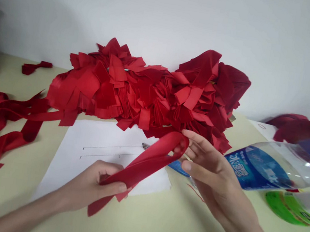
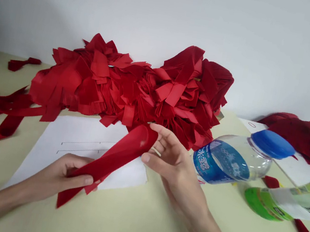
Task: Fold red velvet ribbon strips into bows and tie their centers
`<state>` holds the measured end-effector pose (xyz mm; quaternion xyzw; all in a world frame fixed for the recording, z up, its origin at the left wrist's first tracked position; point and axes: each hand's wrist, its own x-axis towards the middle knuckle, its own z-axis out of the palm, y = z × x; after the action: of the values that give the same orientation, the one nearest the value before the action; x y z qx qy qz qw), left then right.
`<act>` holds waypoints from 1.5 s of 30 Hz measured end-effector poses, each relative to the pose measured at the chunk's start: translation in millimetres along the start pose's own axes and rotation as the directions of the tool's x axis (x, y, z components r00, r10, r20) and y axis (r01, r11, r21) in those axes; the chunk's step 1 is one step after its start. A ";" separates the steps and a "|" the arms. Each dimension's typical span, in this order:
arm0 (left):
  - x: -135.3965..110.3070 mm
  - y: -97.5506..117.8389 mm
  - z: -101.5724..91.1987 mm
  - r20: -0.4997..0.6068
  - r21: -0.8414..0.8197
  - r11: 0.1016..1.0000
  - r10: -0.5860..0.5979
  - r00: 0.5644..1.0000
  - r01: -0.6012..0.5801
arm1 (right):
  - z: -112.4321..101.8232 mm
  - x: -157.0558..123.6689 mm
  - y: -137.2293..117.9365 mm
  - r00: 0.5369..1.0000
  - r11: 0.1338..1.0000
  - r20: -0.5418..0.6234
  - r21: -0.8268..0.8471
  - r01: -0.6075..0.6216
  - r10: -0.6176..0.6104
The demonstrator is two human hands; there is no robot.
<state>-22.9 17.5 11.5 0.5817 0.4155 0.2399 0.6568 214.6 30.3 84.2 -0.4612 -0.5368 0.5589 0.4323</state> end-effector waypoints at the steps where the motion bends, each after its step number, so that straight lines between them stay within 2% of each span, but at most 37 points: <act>1: 0.0 1.5 -3.0 -0.001 0.022 1.000 -0.016 1.000 0.016 | -2.9 2.5 2.5 1.000 0.994 -0.026 -0.107 -0.007 0.004; 3: -0.7 5.9 -8.1 -0.014 0.089 0.996 -0.022 1.000 0.023 | -7.2 7.0 8.6 0.999 0.946 -0.044 -0.323 0.014 -0.030; 5: -2.3 10.5 -12.7 -0.039 0.167 0.985 -0.033 0.999 0.039 | -10.5 10.6 14.7 0.986 0.876 -0.080 -0.474 0.091 -0.146; 7: -4.0 13.5 -18.2 -0.069 0.234 0.971 -0.041 0.997 0.056 | -13.9 13.6 19.1 0.952 0.825 -0.135 -0.542 0.162 -0.275; 8: -4.6 14.3 -21.5 -0.070 0.251 0.966 -0.038 0.997 0.055 | -15.7 15.0 20.4 0.945 0.822 -0.156 -0.546 0.161 -0.288; 10: -5.0 14.6 -29.0 -0.070 0.230 0.973 -0.014 0.997 0.030 | -19.1 17.4 21.5 0.959 0.859 -0.179 -0.502 0.101 -0.218; 12: -4.2 14.1 -35.7 -0.089 0.159 0.987 -0.005 0.996 0.019 | -21.9 19.4 21.8 0.983 0.900 -0.149 -0.435 0.031 -0.106; 14: -2.7 13.3 -39.5 -0.167 0.112 0.993 -0.024 0.986 0.043 | -23.8 20.7 22.1 0.990 0.922 -0.122 -0.388 0.014 -0.067; 16: -0.8 12.5 -39.6 -0.283 0.117 0.990 -0.041 0.958 0.076 | -24.7 21.2 22.5 0.994 0.935 -0.098 -0.355 0.016 -0.055; 19: 1.5 11.2 -35.8 -0.460 0.164 0.983 0.003 0.888 0.082 | -24.1 21.6 23.5 0.995 0.941 -0.082 -0.338 0.024 -0.055; 21: 2.3 11.0 -33.3 -0.531 0.176 0.981 0.029 0.847 0.077 | -23.3 22.2 24.8 0.995 0.942 -0.093 -0.337 0.012 -0.045; 23: 2.5 11.4 -31.8 -0.567 0.147 0.987 0.028 0.823 0.068 | -23.3 23.3 27.1 0.995 0.945 -0.098 -0.326 -0.016 -0.017; 27: 3.1 10.3 -31.0 -0.579 0.118 0.992 0.043 0.814 0.032 | -30.1 26.3 33.3 0.999 0.920 -0.054 -0.391 -0.024 0.003; 32: 7.0 -1.5 -33.4 -0.535 0.155 0.987 0.047 0.843 0.044 | -48.1 30.9 39.5 0.998 0.810 0.044 -0.587 -0.007 0.040; 36: 9.7 -8.9 -34.0 -0.520 0.269 0.963 0.122 0.845 0.027 | -55.7 32.8 41.9 0.995 0.813 0.064 -0.582 -0.027 0.079; 38: 9.4 -8.3 -32.6 -0.495 0.241 0.970 0.104 0.863 0.021 | -55.6 32.5 41.4 0.996 0.813 0.062 -0.582 -0.020 0.069; 42: 7.9 -3.8 -30.1 -0.377 0.141 0.990 0.072 0.923 -0.019 | -52.7 30.6 38.4 0.997 0.825 0.056 -0.565 -0.016 0.058; 45: 8.2 -4.6 -30.9 -0.348 0.173 0.984 0.094 0.933 -0.034 | -52.1 29.9 37.8 0.997 0.836 0.035 -0.548 -0.037 0.068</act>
<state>-44.8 40.5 5.5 0.5942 0.5265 0.3271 0.5126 260.0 68.2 45.0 -0.5649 -0.6723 0.4060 0.2529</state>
